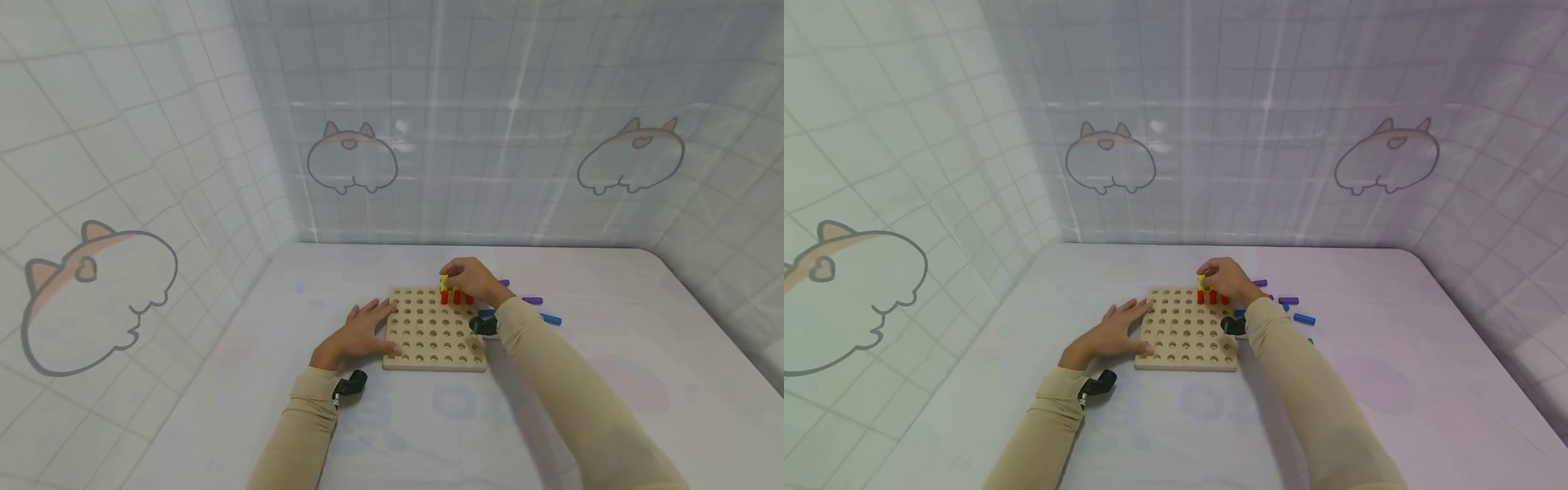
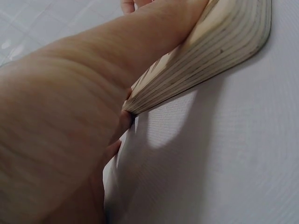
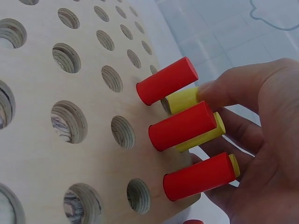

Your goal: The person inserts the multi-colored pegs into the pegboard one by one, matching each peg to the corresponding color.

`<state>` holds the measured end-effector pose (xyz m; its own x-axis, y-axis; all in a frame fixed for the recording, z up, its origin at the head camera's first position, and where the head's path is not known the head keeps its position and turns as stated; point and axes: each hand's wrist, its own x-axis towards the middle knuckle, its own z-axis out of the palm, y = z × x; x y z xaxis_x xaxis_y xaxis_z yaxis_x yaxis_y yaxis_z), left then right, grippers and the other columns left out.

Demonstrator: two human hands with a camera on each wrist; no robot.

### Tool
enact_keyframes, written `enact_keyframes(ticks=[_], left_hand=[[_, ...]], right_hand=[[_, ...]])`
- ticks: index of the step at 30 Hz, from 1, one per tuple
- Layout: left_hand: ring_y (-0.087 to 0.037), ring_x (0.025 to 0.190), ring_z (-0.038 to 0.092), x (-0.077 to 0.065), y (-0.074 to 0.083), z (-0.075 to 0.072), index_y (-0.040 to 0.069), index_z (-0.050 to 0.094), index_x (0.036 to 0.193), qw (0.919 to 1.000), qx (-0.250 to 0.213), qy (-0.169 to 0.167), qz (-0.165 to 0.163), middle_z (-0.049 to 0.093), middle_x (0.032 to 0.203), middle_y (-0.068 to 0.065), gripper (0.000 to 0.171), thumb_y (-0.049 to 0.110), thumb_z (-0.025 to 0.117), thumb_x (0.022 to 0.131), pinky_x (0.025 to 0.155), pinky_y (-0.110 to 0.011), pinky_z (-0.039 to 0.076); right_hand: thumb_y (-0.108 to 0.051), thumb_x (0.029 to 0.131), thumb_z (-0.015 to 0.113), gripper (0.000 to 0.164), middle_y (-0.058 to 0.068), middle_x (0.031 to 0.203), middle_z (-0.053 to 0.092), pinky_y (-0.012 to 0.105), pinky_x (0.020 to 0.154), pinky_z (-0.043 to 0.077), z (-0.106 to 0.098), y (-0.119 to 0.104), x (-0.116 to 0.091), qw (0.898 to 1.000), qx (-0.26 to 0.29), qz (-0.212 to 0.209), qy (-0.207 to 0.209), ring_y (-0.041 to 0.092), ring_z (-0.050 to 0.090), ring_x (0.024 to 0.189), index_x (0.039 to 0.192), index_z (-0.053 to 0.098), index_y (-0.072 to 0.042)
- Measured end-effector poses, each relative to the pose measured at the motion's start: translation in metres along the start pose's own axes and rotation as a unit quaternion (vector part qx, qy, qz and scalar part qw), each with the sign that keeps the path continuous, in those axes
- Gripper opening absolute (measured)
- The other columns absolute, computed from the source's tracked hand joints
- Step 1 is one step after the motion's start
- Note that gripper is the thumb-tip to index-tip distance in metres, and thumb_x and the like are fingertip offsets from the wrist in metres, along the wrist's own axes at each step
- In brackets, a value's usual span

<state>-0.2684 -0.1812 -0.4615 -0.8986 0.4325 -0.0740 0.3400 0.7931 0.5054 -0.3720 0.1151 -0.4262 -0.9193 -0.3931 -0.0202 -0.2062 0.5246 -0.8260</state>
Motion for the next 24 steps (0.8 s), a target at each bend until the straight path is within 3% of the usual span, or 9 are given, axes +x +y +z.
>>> enact_keyframes(ticks=[14, 24], left_hand=[[-0.026, 0.153, 0.008, -0.0015, 0.0029, -0.0008, 0.018, 0.027, 0.161, 1.0, -0.007, -0.002, -0.003, 0.022, 0.165, -0.007, 0.107, 0.066, 0.075, 0.077, 0.12, -0.053, -0.004], [-0.026, 0.153, 0.007, -0.0015, -0.0001, -0.0023, 0.019, 0.026, 0.161, 1.0, -0.004, -0.001, -0.005, 0.022, 0.165, -0.007, 0.108, 0.066, 0.074, 0.077, 0.12, -0.052, -0.005]], right_hand=[[-0.018, 0.096, 0.068, 0.027, 0.009, 0.119, 0.066, 0.049, 0.101, 0.046, -0.0017, -0.0033, -0.0016, 1.0, 0.004, 0.016, -0.024, 0.028, 0.059, 0.112, 0.12, 0.069, -0.006], [-0.019, 0.097, 0.067, 0.033, 0.01, 0.118, 0.068, 0.047, 0.099, 0.049, -0.0074, -0.0055, -0.0077, 1.0, 0.009, -0.021, -0.022, 0.028, 0.061, 0.111, 0.125, 0.067, -0.002]])
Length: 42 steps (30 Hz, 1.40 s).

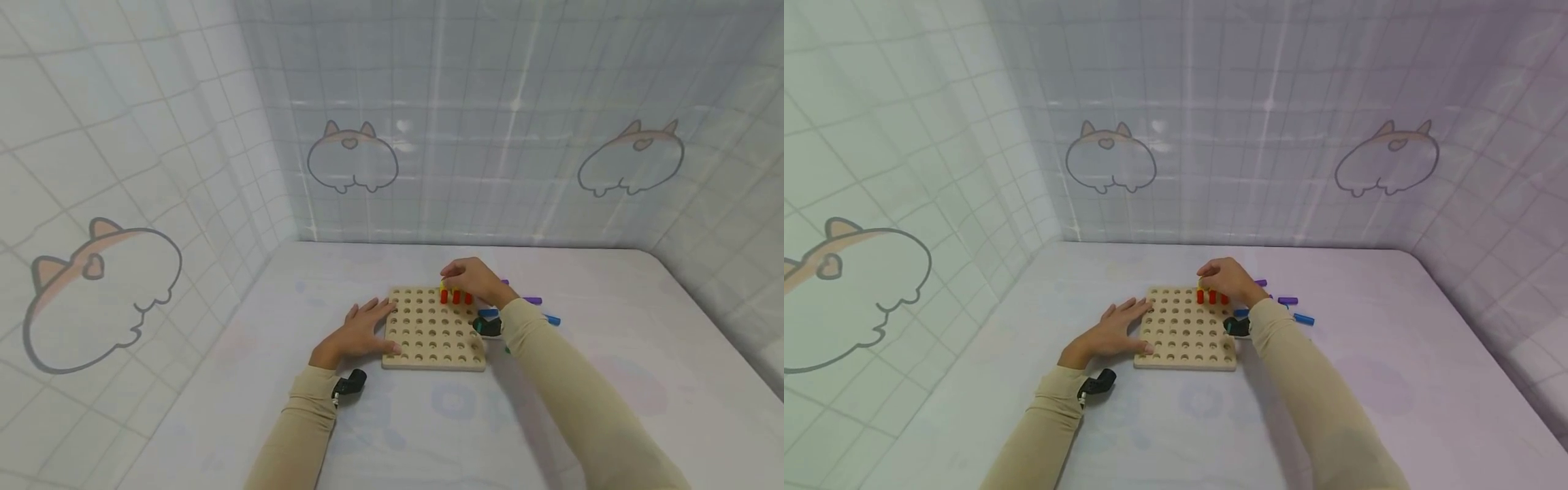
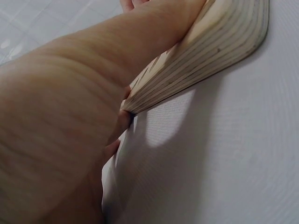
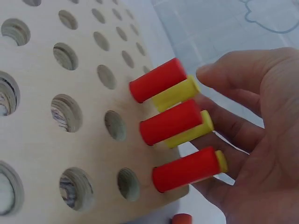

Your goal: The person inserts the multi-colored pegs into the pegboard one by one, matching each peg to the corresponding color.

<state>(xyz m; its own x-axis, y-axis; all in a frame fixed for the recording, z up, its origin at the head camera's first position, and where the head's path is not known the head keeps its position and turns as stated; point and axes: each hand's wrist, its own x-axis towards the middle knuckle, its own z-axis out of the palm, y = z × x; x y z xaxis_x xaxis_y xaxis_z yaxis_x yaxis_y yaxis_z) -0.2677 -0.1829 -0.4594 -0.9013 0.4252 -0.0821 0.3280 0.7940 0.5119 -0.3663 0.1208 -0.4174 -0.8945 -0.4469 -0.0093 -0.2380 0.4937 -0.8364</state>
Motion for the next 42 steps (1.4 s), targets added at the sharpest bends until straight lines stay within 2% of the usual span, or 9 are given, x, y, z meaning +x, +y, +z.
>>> enact_keyframes(ticks=[4, 7, 11, 16, 23, 30, 36, 42], left_hand=[[-0.025, 0.153, 0.007, 0.0, 0.001, -0.001, 0.019, 0.026, 0.161, 1.0, 0.001, 0.001, -0.002, 0.021, 0.165, -0.006, 0.107, 0.066, 0.074, 0.077, 0.12, -0.052, -0.005], [-0.025, 0.153, 0.007, 0.001, 0.002, -0.001, 0.019, 0.026, 0.161, 1.0, 0.001, 0.0, -0.003, 0.021, 0.165, -0.006, 0.107, 0.066, 0.074, 0.077, 0.12, -0.052, -0.005], [-0.026, 0.153, 0.007, 0.001, 0.002, 0.0, 0.019, 0.027, 0.161, 1.0, -0.002, -0.001, -0.002, 0.021, 0.165, -0.007, 0.107, 0.066, 0.074, 0.077, 0.12, -0.053, -0.005], [-0.025, 0.153, 0.006, 0.003, -0.001, 0.002, 0.021, 0.026, 0.161, 1.0, 0.001, -0.003, -0.004, 0.02, 0.165, -0.005, 0.107, 0.067, 0.073, 0.077, 0.121, -0.051, -0.005], [-0.024, 0.154, 0.005, 0.006, -0.002, 0.003, 0.021, 0.025, 0.161, 1.0, -0.005, -0.002, -0.002, 0.019, 0.166, -0.005, 0.108, 0.068, 0.073, 0.077, 0.121, -0.05, -0.006], [-0.024, 0.154, 0.004, 0.007, -0.004, 0.002, 0.021, 0.024, 0.161, 1.0, -0.003, -0.005, 0.0, 0.019, 0.166, -0.006, 0.109, 0.07, 0.072, 0.076, 0.12, -0.051, -0.007], [-0.026, 0.153, 0.005, 0.006, -0.003, -0.002, 0.02, 0.025, 0.161, 1.0, -0.006, -0.002, 0.003, 0.018, 0.166, -0.007, 0.109, 0.069, 0.073, 0.077, 0.12, -0.052, -0.006], [-0.025, 0.154, 0.004, 0.007, -0.004, 0.001, 0.02, 0.024, 0.161, 0.9998, -0.016, -0.006, 0.006, 0.018, 0.166, -0.007, 0.108, 0.068, 0.073, 0.077, 0.12, -0.051, -0.007]], right_hand=[[-0.022, 0.099, 0.066, 0.031, 0.009, 0.121, 0.067, 0.05, 0.1, 0.048, -0.01, -0.001, -0.005, 1.0, -0.004, 0.004, 0.031, 0.029, 0.06, 0.114, 0.125, 0.068, -0.004], [-0.024, 0.099, 0.066, 0.031, 0.008, 0.122, 0.067, 0.051, 0.103, 0.046, -0.018, 0.001, -0.01, 0.998, 0.013, 0.01, 0.058, 0.029, 0.059, 0.117, 0.124, 0.067, -0.007], [-0.025, 0.099, 0.066, 0.032, 0.01, 0.123, 0.067, 0.053, 0.102, 0.045, -0.031, 0.003, -0.022, 0.995, 0.052, 0.007, 0.08, 0.03, 0.058, 0.118, 0.126, 0.065, -0.007], [-0.028, 0.098, 0.067, 0.038, 0.014, 0.126, 0.065, 0.057, 0.104, 0.044, -0.045, 0.001, -0.037, 0.99, 0.11, 0.014, 0.088, 0.035, 0.059, 0.12, 0.128, 0.061, -0.006], [-0.037, 0.098, 0.066, 0.042, 0.014, 0.126, 0.066, 0.057, 0.104, 0.043, -0.059, 0.006, -0.071, 0.99, 0.095, 0.042, 0.099, 0.04, 0.06, 0.119, 0.129, 0.06, -0.009], [-0.04, 0.097, 0.067, 0.049, 0.014, 0.124, 0.065, 0.056, 0.104, 0.044, -0.058, 0.02, -0.103, 0.987, 0.098, 0.055, 0.116, 0.039, 0.061, 0.115, 0.13, 0.06, -0.005], [-0.042, 0.097, 0.067, 0.051, 0.017, 0.122, 0.066, 0.057, 0.104, 0.044, -0.056, 0.026, -0.112, 0.989, 0.098, 0.049, 0.104, 0.042, 0.06, 0.114, 0.129, 0.059, -0.003], [-0.04, 0.098, 0.065, 0.049, 0.02, 0.125, 0.065, 0.056, 0.104, 0.043, -0.056, 0.03, -0.123, 0.991, 0.082, 0.048, 0.092, 0.042, 0.06, 0.112, 0.13, 0.059, -0.003]])
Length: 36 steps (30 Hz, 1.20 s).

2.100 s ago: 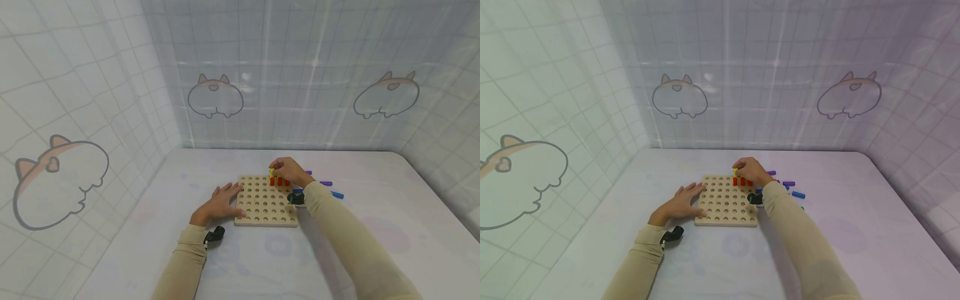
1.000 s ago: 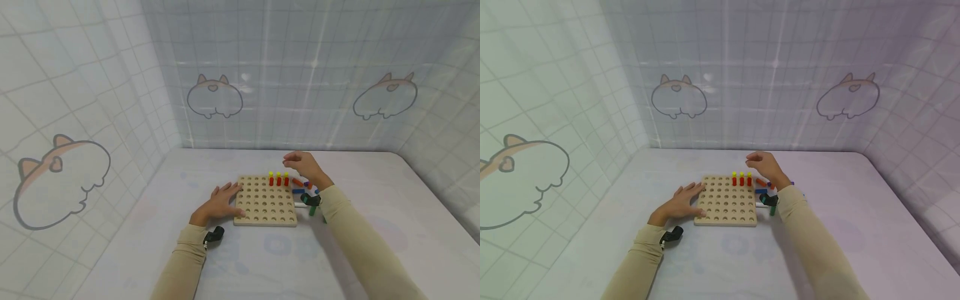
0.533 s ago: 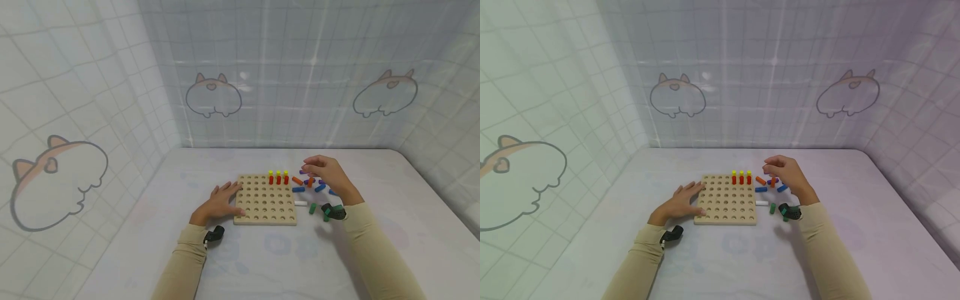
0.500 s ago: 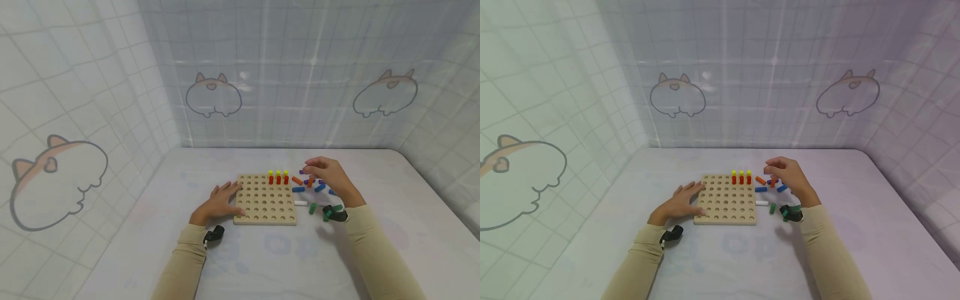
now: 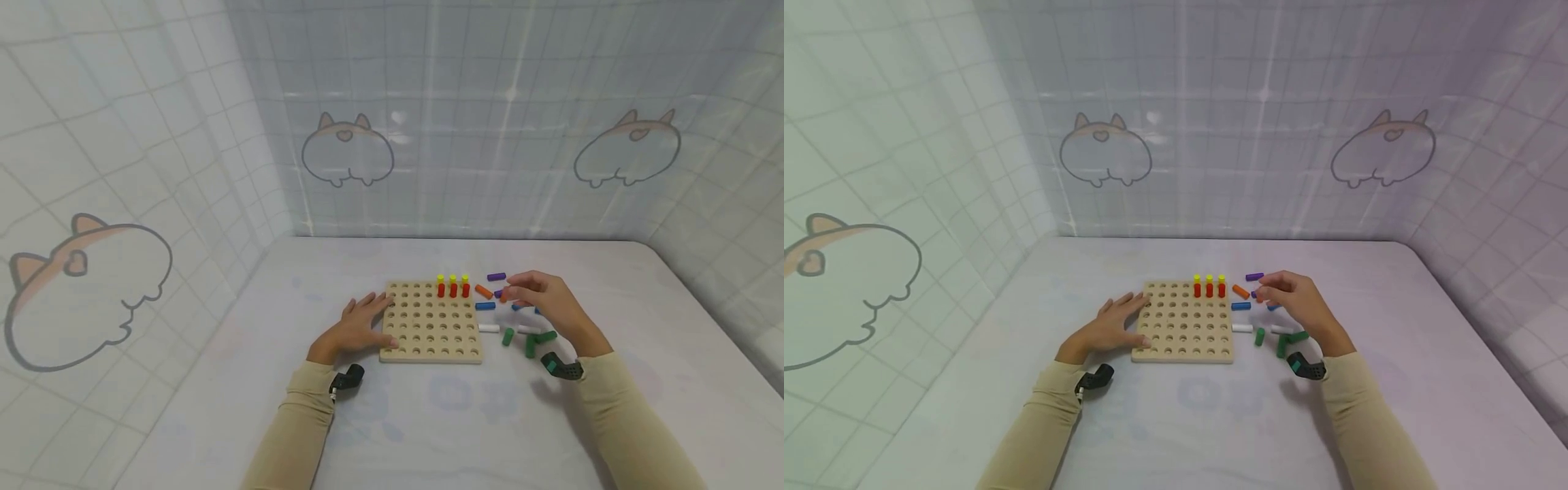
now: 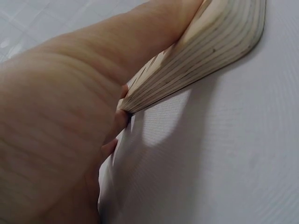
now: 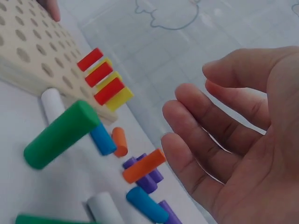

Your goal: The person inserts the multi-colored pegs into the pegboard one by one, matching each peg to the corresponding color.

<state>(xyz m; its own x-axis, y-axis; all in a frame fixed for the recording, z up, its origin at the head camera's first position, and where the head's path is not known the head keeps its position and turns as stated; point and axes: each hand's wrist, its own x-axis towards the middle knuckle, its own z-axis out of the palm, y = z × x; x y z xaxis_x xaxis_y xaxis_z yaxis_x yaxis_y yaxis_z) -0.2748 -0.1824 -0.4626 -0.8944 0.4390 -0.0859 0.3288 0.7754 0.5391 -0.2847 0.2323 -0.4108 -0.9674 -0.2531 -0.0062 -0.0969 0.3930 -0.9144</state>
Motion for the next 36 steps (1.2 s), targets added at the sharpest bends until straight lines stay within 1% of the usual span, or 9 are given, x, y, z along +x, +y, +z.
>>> enact_keyframes(ticks=[5, 12, 15, 19, 22, 27, 29, 32, 36], left_hand=[[-0.025, 0.154, 0.004, 0.0, -0.001, 0.001, 0.021, 0.025, 0.161, 1.0, 0.0, 0.001, -0.001, 0.018, 0.166, -0.005, 0.109, 0.071, 0.071, 0.076, 0.12, -0.051, -0.007], [-0.024, 0.154, 0.004, -0.001, 0.0, 0.001, 0.022, 0.025, 0.161, 1.0, -0.007, -0.001, 0.0, 0.018, 0.166, -0.005, 0.108, 0.07, 0.073, 0.077, 0.12, -0.05, -0.007], [-0.025, 0.154, 0.004, -0.001, 0.0, 0.001, 0.021, 0.025, 0.161, 1.0, -0.006, -0.002, 0.002, 0.018, 0.166, -0.006, 0.108, 0.07, 0.072, 0.077, 0.12, -0.05, -0.007], [-0.024, 0.154, 0.003, -0.001, 0.0, 0.001, 0.021, 0.024, 0.162, 1.0, 0.0, -0.006, -0.003, 0.018, 0.166, -0.005, 0.109, 0.071, 0.071, 0.077, 0.12, -0.049, -0.008], [-0.024, 0.154, 0.003, -0.001, -0.001, 0.0, 0.022, 0.023, 0.162, 1.0, 0.0, -0.003, -0.004, 0.018, 0.166, -0.005, 0.109, 0.07, 0.071, 0.077, 0.12, -0.049, -0.008], [-0.024, 0.154, 0.003, -0.003, 0.0, -0.001, 0.021, 0.023, 0.162, 1.0, -0.003, -0.002, -0.003, 0.018, 0.166, -0.005, 0.108, 0.07, 0.071, 0.078, 0.12, -0.049, -0.008], [-0.024, 0.154, 0.003, -0.004, 0.001, -0.001, 0.022, 0.023, 0.162, 1.0, 0.0, -0.005, -0.005, 0.017, 0.166, -0.005, 0.108, 0.071, 0.071, 0.078, 0.12, -0.049, -0.008], [-0.025, 0.154, 0.003, -0.005, 0.003, -0.001, 0.021, 0.024, 0.162, 1.0, -0.001, -0.004, -0.001, 0.018, 0.166, -0.006, 0.108, 0.069, 0.071, 0.078, 0.12, -0.05, -0.008], [-0.028, 0.153, 0.005, -0.007, 0.005, -0.002, 0.018, 0.026, 0.161, 1.0, -0.008, 0.001, 0.002, 0.02, 0.165, -0.009, 0.106, 0.067, 0.073, 0.079, 0.12, -0.052, -0.008]], right_hand=[[-0.04, 0.1, 0.063, 0.052, 0.016, 0.124, 0.066, 0.052, 0.101, 0.048, -0.003, 0.005, -0.01, 1.0, -0.019, 0.001, -0.001, 0.037, 0.064, 0.109, 0.133, 0.057, 0.0], [-0.044, 0.1, 0.061, 0.055, 0.012, 0.123, 0.066, 0.048, 0.097, 0.051, -0.015, 0.018, -0.024, 0.999, -0.051, 0.002, 0.001, 0.033, 0.065, 0.108, 0.134, 0.057, -0.002], [-0.043, 0.1, 0.062, 0.052, 0.013, 0.121, 0.068, 0.037, 0.093, 0.054, -0.021, 0.026, -0.029, 0.998, -0.06, -0.002, 0.003, 0.031, 0.066, 0.107, 0.133, 0.058, -0.002], [-0.04, 0.1, 0.062, 0.049, 0.013, 0.119, 0.069, 0.022, 0.087, 0.053, -0.028, 0.035, -0.035, 0.998, -0.069, -0.008, 0.006, 0.027, 0.067, 0.104, 0.131, 0.059, -0.001], [-0.038, 0.1, 0.063, 0.047, 0.014, 0.119, 0.069, 0.02, 0.086, 0.053, -0.033, 0.039, -0.039, 0.997, -0.071, -0.009, 0.014, 0.024, 0.067, 0.103, 0.13, 0.061, -0.001], [-0.043, 0.098, 0.065, 0.043, 0.008, 0.119, 0.069, 0.034, 0.091, 0.05, -0.038, 0.041, -0.047, 0.995, -0.101, 0.009, 0.016, 0.023, 0.062, 0.108, 0.124, 0.066, -0.008], [-0.044, 0.098, 0.064, 0.043, 0.008, 0.12, 0.069, 0.045, 0.094, 0.049, -0.04, 0.042, -0.051, 0.993, -0.114, 0.014, 0.012, 0.027, 0.059, 0.113, 0.122, 0.068, -0.009], [-0.045, 0.098, 0.063, 0.043, 0.009, 0.122, 0.067, 0.056, 0.098, 0.046, -0.042, 0.046, -0.056, 0.992, -0.125, 0.019, 0.009, 0.031, 0.054, 0.119, 0.122, 0.068, -0.009], [-0.043, 0.099, 0.063, 0.041, 0.011, 0.125, 0.066, 0.06, 0.1, 0.043, -0.046, 0.054, -0.059, 0.992, -0.127, 0.017, 0.006, 0.035, 0.052, 0.123, 0.121, 0.069, -0.009]])
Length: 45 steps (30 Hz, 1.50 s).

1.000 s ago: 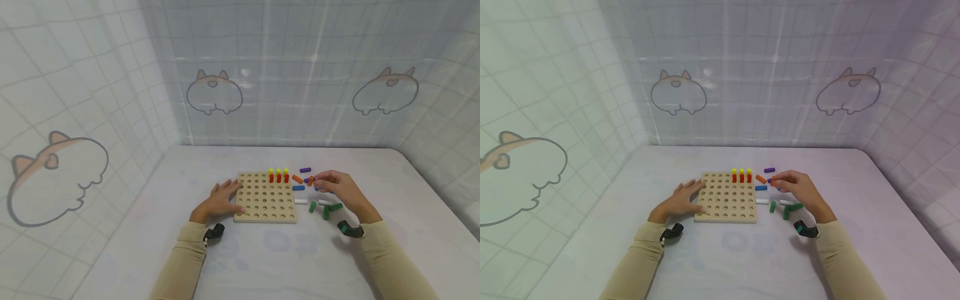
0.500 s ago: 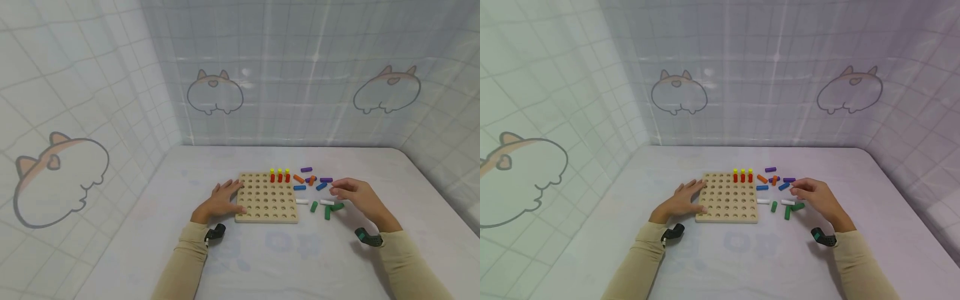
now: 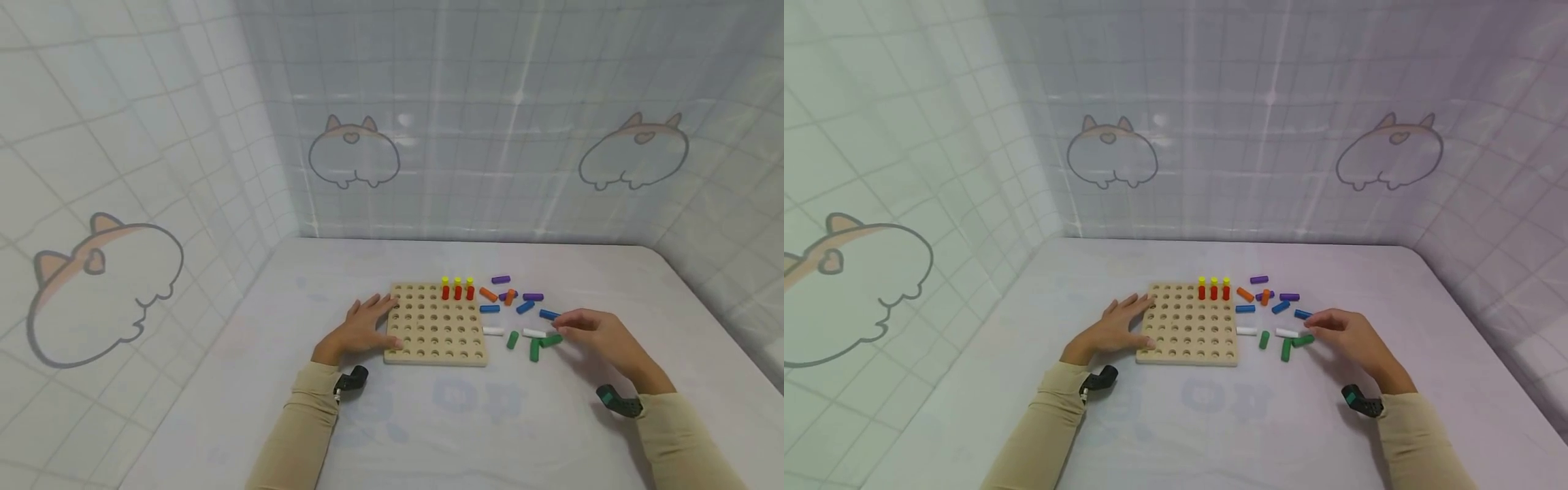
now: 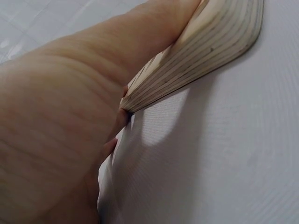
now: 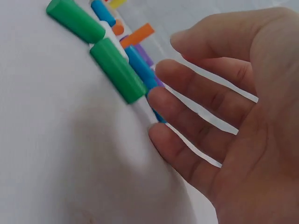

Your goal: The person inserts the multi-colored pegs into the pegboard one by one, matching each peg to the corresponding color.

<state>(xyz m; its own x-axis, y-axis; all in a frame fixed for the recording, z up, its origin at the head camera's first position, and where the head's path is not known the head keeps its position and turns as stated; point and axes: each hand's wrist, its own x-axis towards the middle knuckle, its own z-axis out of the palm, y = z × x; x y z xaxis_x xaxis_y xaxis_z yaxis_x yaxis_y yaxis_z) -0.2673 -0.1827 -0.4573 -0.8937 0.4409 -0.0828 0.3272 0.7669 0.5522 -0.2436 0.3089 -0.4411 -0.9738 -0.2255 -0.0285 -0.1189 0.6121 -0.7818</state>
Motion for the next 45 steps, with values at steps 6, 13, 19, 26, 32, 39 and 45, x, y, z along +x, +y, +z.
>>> enact_keyframes(ticks=[6, 13, 19, 26, 32, 39, 45], left_hand=[[-0.025, 0.154, 0.004, 0.001, -0.003, 0.002, 0.02, 0.024, 0.161, 0.9999, 0.011, -0.001, -0.011, 0.018, 0.166, -0.006, 0.107, 0.069, 0.071, 0.078, 0.121, -0.049, -0.008], [-0.024, 0.154, 0.003, 0.002, -0.004, 0.002, 0.021, 0.024, 0.161, 0.9998, 0.018, -0.001, -0.012, 0.018, 0.166, -0.005, 0.107, 0.07, 0.071, 0.078, 0.121, -0.049, -0.008], [-0.024, 0.154, 0.004, 0.002, -0.004, 0.003, 0.022, 0.025, 0.161, 0.9998, 0.013, 0.0, -0.015, 0.018, 0.166, -0.004, 0.108, 0.071, 0.071, 0.077, 0.121, -0.048, -0.008], [-0.024, 0.154, 0.004, 0.002, -0.003, 0.003, 0.022, 0.025, 0.161, 0.9998, 0.018, 0.002, -0.011, 0.019, 0.166, -0.005, 0.107, 0.072, 0.07, 0.077, 0.121, -0.048, -0.007], [-0.025, 0.154, 0.004, 0.003, -0.004, 0.002, 0.022, 0.025, 0.161, 0.9999, 0.014, 0.003, -0.009, 0.018, 0.166, -0.005, 0.108, 0.072, 0.07, 0.077, 0.121, -0.048, -0.008], [-0.025, 0.154, 0.004, 0.004, -0.004, 0.002, 0.022, 0.026, 0.161, 0.9998, 0.016, 0.008, -0.006, 0.019, 0.166, -0.006, 0.107, 0.071, 0.071, 0.078, 0.12, -0.049, -0.008], [-0.025, 0.154, 0.005, 0.004, -0.004, 0.004, 0.022, 0.026, 0.161, 0.9997, 0.019, 0.009, -0.008, 0.019, 0.166, -0.005, 0.107, 0.07, 0.071, 0.077, 0.121, -0.05, -0.007]], right_hand=[[-0.04, 0.098, 0.065, 0.038, 0.013, 0.125, 0.065, 0.062, 0.099, 0.044, 0.003, 0.01, -0.001, 1.0, -0.018, -0.005, 0.004, 0.038, 0.053, 0.122, 0.12, 0.071, -0.01], [-0.029, 0.096, 0.07, 0.022, 0.006, 0.113, 0.069, 0.051, 0.09, 0.052, 0.011, 0.008, 0.002, 0.997, -0.072, -0.013, 0.0, 0.03, 0.06, 0.107, 0.112, 0.075, -0.015], [-0.021, 0.091, 0.073, 0.015, 0.004, 0.108, 0.068, 0.046, 0.084, 0.054, 0.016, 0.004, 0.002, 0.995, -0.102, -0.02, 0.008, 0.025, 0.062, 0.099, 0.106, 0.075, -0.017], [-0.017, 0.089, 0.077, 0.014, 0.0, 0.099, 0.065, 0.036, 0.078, 0.052, 0.019, 0.004, 0.004, 0.99, -0.129, -0.053, 0.027, 0.02, 0.059, 0.09, 0.103, 0.077, -0.017], [-0.017, 0.089, 0.077, 0.014, 0.0, 0.097, 0.063, 0.028, 0.073, 0.05, 0.021, 0.004, 0.004, 0.988, -0.139, -0.06, 0.035, 0.02, 0.055, 0.087, 0.102, 0.078, -0.015], [-0.022, 0.091, 0.076, 0.017, 0.001, 0.097, 0.064, 0.035, 0.075, 0.05, 0.022, 0.005, 0.004, 0.989, -0.136, -0.037, 0.034, 0.022, 0.055, 0.088, 0.105, 0.076, -0.013], [-0.034, 0.094, 0.072, 0.027, 0.006, 0.11, 0.068, 0.045, 0.084, 0.052, 0.02, 0.009, 0.004, 0.993, -0.116, -0.011, 0.026, 0.026, 0.059, 0.099, 0.112, 0.074, -0.013]])
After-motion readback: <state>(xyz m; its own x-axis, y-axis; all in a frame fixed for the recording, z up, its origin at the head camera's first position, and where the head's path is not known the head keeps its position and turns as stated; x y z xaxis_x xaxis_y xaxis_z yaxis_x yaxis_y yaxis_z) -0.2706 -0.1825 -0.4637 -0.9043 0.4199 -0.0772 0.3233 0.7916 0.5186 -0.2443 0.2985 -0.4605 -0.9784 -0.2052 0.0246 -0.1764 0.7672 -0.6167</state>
